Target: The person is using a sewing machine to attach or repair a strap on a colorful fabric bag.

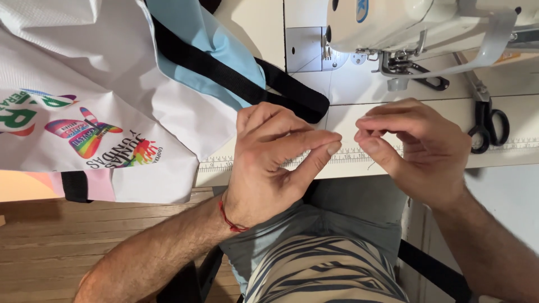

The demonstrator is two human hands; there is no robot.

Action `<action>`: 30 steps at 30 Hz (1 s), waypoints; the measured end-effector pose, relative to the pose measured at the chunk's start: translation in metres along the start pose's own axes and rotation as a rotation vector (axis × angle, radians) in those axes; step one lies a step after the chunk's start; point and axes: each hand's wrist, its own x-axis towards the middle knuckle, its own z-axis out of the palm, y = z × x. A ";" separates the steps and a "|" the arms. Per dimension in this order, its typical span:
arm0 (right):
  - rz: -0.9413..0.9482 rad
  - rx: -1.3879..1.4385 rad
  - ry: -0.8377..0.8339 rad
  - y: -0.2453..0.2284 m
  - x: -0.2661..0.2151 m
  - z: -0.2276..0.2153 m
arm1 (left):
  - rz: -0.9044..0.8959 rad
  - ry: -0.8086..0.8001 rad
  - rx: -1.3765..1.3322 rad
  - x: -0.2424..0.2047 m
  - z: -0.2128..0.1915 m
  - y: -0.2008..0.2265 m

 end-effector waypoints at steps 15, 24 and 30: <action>0.163 -0.523 0.134 0.070 0.081 0.030 | 0.091 0.178 0.326 0.068 0.024 -0.109; 0.173 -0.482 0.082 0.070 0.095 0.039 | 0.095 0.149 0.351 0.070 0.023 -0.125; 0.106 -0.537 0.040 0.073 0.092 0.037 | 0.094 0.167 0.318 0.072 0.016 -0.122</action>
